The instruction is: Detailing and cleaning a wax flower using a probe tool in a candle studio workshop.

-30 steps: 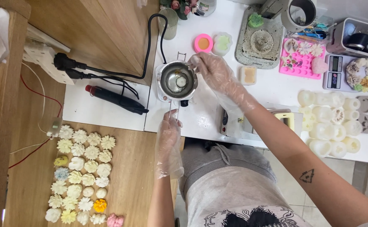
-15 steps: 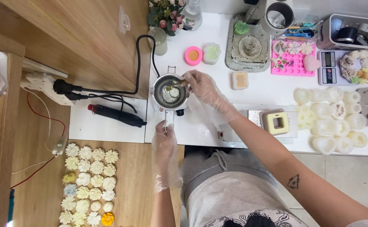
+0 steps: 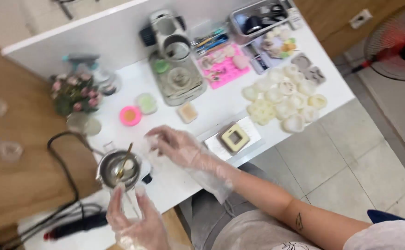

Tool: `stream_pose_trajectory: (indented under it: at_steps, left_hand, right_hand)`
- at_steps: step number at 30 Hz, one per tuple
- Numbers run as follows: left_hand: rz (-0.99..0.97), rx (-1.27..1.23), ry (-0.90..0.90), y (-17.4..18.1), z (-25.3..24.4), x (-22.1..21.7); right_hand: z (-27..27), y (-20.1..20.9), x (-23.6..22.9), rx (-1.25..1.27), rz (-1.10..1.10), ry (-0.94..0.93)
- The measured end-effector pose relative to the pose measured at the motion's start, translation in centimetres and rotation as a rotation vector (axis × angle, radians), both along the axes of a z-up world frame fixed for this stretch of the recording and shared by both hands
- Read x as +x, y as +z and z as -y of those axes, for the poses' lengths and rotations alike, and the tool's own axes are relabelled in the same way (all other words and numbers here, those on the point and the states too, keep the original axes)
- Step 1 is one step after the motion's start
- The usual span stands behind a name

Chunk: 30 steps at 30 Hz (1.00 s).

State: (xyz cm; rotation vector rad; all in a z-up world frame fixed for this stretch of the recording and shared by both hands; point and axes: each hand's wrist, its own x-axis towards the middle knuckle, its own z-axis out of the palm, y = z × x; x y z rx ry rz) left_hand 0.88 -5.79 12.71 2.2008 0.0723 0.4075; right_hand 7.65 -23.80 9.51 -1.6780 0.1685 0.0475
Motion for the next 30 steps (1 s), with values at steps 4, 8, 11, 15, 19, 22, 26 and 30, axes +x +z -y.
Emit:
stream_pose_trajectory:
  at_steps: [4,8,11,15,19,22,26,30]
  left_hand:
    - [0.181,-0.037,-0.249,-0.7,2.5,2.4]
    - [0.445,0.086,-0.479,-5.8,1.0,5.4]
    - [0.489,0.128,-0.554,-8.0,2.1,5.0]
    - [0.404,-0.209,-0.216,-7.6,10.9,0.6]
    - [0.361,-0.182,-0.153,-6.0,18.9,-3.3]
    - [0.312,-0.153,-0.123,-4.7,24.0,-5.3]
    - [0.228,-0.047,-0.032,-2.0,29.8,-7.2]
    - [0.151,0.154,0.137,-4.1,31.3,-8.5]
  right_hand:
    - [5.2,8.1,-3.5,-0.07,-0.054,-0.033]
    - [11.8,7.4,-7.9,-0.165,0.13,-0.097]
    - [17.8,5.3,-10.6,-0.258,0.232,-0.156]
    - [28.5,5.0,-13.6,-0.393,0.082,-0.284]
    - [40.8,5.1,-17.9,-0.5,0.081,-0.435]
    - [48.8,4.3,-20.7,-0.544,-0.033,-0.552]
    - [56.0,0.8,-21.1,-0.479,-0.135,-0.64]
    - [61.2,-4.4,-19.4,-0.493,-0.173,-0.581]
